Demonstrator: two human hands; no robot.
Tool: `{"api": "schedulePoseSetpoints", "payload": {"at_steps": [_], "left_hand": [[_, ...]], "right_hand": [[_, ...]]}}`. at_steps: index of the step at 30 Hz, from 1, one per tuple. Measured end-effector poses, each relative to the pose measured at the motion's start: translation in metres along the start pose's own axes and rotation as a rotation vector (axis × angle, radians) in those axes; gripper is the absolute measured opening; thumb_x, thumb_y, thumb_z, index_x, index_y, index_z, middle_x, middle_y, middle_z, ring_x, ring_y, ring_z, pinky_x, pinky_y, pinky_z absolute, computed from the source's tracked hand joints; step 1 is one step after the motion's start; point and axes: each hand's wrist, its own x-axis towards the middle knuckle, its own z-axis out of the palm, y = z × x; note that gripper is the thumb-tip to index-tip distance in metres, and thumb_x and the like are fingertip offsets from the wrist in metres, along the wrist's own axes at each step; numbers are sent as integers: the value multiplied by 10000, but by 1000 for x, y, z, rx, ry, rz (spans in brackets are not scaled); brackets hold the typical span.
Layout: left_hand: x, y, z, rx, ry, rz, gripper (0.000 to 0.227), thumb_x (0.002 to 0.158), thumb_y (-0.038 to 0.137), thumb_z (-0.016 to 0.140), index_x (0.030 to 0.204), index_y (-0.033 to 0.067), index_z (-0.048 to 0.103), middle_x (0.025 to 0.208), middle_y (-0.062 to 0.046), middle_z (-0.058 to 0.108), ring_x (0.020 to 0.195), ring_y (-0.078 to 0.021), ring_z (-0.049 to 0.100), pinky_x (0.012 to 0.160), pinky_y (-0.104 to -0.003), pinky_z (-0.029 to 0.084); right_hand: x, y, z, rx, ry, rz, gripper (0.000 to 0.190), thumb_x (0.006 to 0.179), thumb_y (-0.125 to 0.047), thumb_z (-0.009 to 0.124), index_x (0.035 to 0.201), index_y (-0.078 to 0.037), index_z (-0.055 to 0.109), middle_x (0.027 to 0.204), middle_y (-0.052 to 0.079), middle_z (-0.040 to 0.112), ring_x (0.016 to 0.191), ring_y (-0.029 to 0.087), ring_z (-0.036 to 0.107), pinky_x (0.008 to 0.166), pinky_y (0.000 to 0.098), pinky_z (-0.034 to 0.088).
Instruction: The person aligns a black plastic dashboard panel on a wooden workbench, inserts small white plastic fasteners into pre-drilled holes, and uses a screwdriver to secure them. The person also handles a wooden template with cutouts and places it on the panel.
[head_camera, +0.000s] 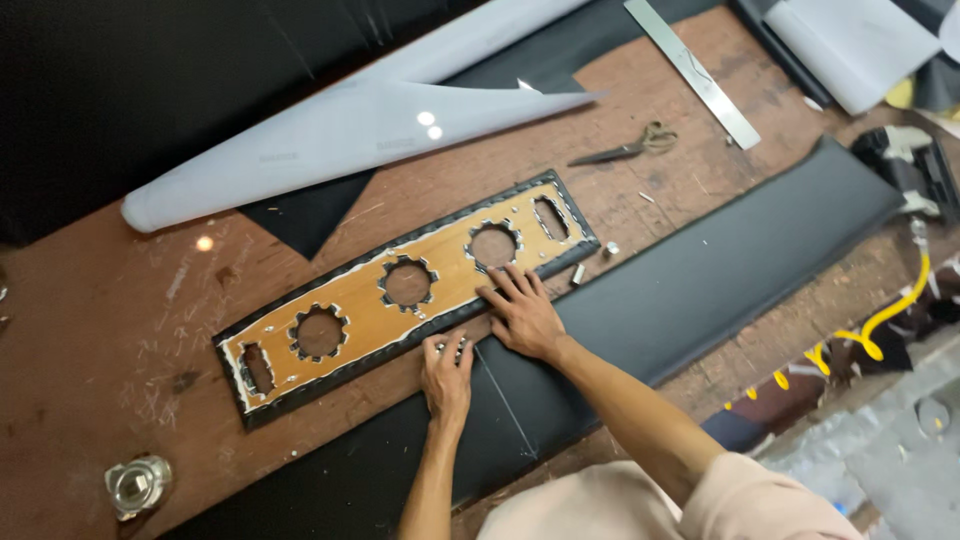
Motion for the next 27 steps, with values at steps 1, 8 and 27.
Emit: {"api": "schedulePoseSetpoints", "payload": {"at_steps": [1, 8, 27], "left_hand": [[2, -2, 3, -7, 16, 1, 247, 898, 262, 727, 1114, 147, 760, 1059, -127, 602, 962, -328, 655, 805, -449, 540], [-3, -12, 30, -54, 74, -51, 223, 905, 286, 730, 1070, 137, 750, 1136, -98, 624, 993, -309, 654, 825, -445, 551], [-11, 1, 17, -52, 108, 23, 251, 983, 283, 690, 1186, 142, 730, 1157, -107, 600, 1034, -312, 660, 878, -446, 553]], "right_hand": [[1, 5, 1, 11, 21, 39, 592, 819, -270, 677, 1387, -128, 586, 1542, 197, 436, 1430, 427, 354, 1176, 593, 249], [-22, 78, -17, -151, 216, 668, 485, 755, -274, 757, 1176, -37, 711, 1196, 218, 668, 1079, 416, 603, 848, 523, 523], [-7, 114, 34, 276, -153, 425, 380, 907, -407, 693, 1102, -99, 799, 874, 178, 794, 815, 345, 770, 803, 436, 593]]}}
